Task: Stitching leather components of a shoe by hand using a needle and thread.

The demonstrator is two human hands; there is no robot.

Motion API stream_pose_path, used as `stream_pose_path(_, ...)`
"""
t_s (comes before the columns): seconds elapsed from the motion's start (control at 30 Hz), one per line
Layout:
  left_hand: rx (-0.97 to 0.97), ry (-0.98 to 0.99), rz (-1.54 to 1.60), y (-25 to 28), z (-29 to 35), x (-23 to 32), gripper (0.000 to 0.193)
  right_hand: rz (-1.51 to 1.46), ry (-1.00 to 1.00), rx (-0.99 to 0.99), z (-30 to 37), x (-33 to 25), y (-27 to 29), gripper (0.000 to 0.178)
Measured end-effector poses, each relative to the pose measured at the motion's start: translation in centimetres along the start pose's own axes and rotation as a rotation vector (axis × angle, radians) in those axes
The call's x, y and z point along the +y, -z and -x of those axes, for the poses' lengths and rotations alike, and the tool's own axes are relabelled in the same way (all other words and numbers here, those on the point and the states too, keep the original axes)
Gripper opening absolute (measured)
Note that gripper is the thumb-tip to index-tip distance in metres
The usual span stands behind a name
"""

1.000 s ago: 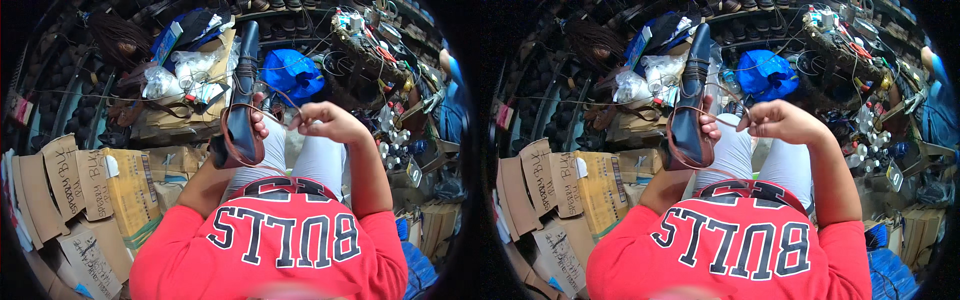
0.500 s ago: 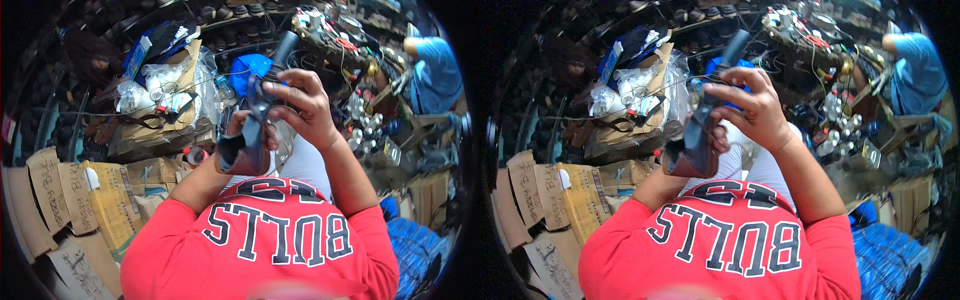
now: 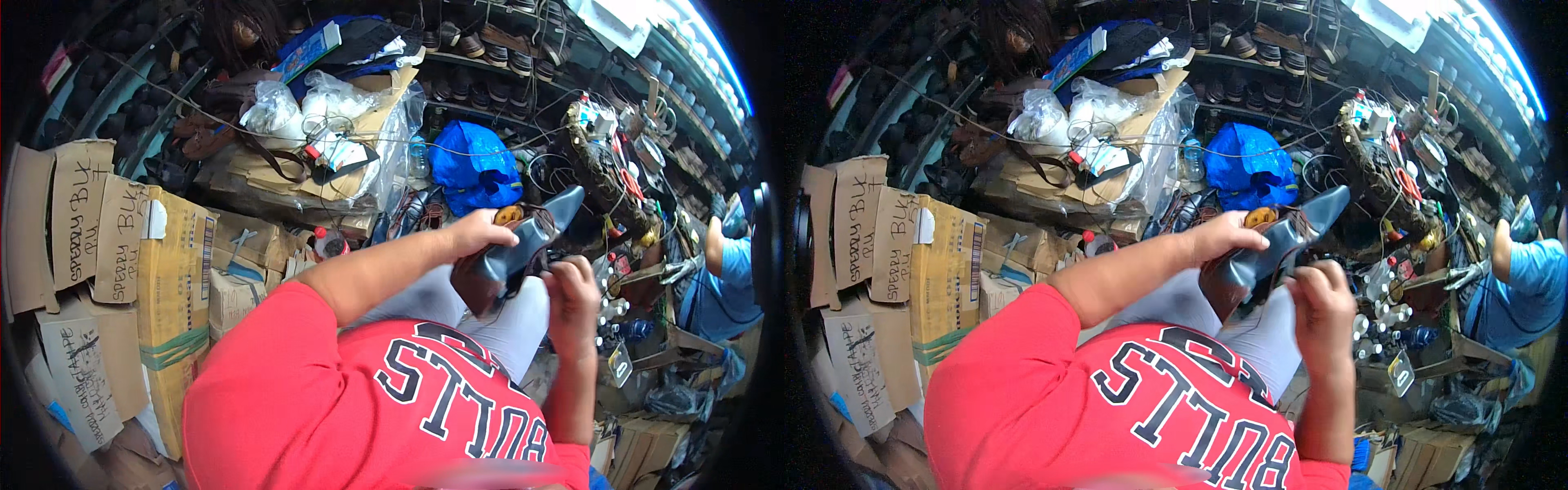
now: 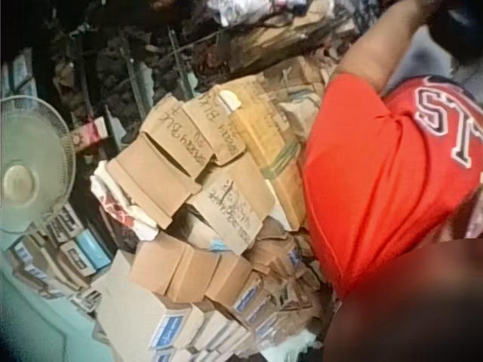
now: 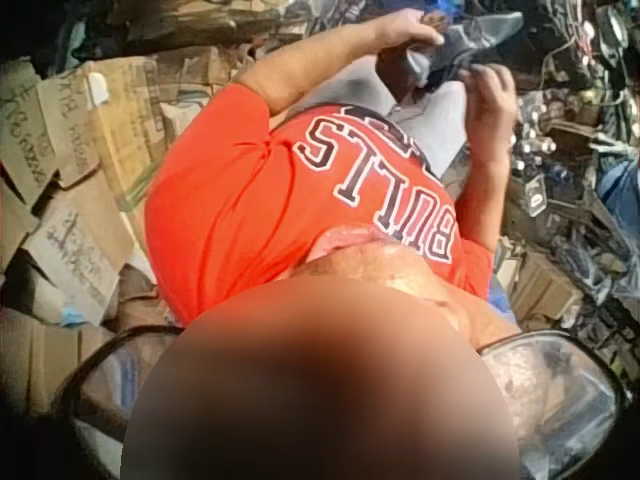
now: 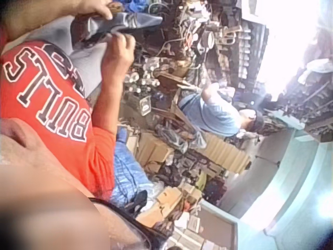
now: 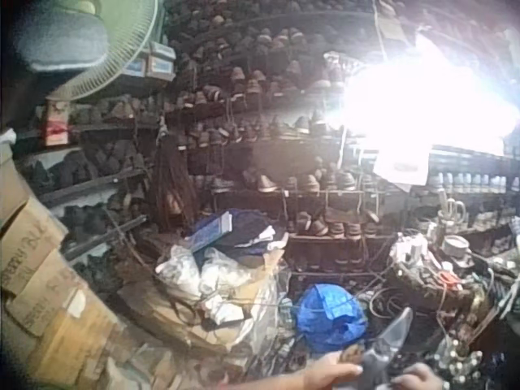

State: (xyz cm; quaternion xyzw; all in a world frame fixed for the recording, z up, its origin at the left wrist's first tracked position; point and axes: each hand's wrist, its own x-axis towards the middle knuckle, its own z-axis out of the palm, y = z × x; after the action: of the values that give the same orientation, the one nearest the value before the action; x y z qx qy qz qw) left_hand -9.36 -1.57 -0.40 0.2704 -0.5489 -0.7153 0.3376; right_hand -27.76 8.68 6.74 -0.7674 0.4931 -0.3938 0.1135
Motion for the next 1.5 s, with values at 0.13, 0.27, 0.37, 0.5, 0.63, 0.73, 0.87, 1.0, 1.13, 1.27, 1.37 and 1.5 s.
stream_pose_path(0.13,0.122,-0.313,-1.467,4.1,1.4,1.9,0.044,0.301,-0.141,0.093,1.5,4.3,8.5,0.005)
stream_pose_path(0.27,-0.094,-0.6,-1.662,7.6,3.3,3.1,0.049,0.436,-0.283,0.136,7.3,11.7,18.5,0.016)
stream_pose_path(0.37,0.005,-0.547,-1.784,10.1,4.2,3.9,0.047,0.68,-0.518,0.269,13.9,16.5,28.3,0.021)
stream_pose_path(0.5,0.25,-0.533,-1.838,13.7,5.1,4.0,0.045,1.038,-0.919,0.379,25.6,19.0,42.3,0.04)
stream_pose_path(0.63,0.471,-0.634,-1.796,13.7,3.5,3.0,0.049,1.404,-1.593,0.134,36.2,15.8,54.0,0.053)
stream_pose_path(0.73,0.534,-0.661,-1.728,8.7,1.7,1.1,0.051,1.473,-1.759,0.134,40.3,12.7,57.9,0.071)
stream_pose_path(0.87,0.292,-0.316,-1.52,-0.2,3.9,-4.2,0.072,0.781,-1.623,0.267,37.6,12.9,52.7,0.077)
stream_pose_path(1.0,-0.183,-0.085,-1.126,-1.8,6.9,-8.1,0.088,1.232,-1.566,-0.54,28.6,13.7,36.3,0.069)
stream_pose_path(1.13,-0.149,-0.2,-1.023,0.6,5.5,-9.0,0.084,0.777,-0.717,-0.309,18.7,12.4,16.1,0.047)
stream_pose_path(1.27,-0.202,-0.249,-0.924,1.1,3.5,-9.6,0.082,-0.075,-0.681,-0.133,12.1,10.6,0.9,0.081)
stream_pose_path(1.37,-0.204,-0.035,-0.756,1.1,3.2,-10.6,0.077,-0.58,-0.873,-0.095,11.0,9.9,-5.4,0.066)
stream_pose_path(1.5,-0.049,-0.03,-0.648,2.0,3.0,-11.6,0.05,-0.51,-0.85,-0.409,12.4,11.2,-5.1,0.032)
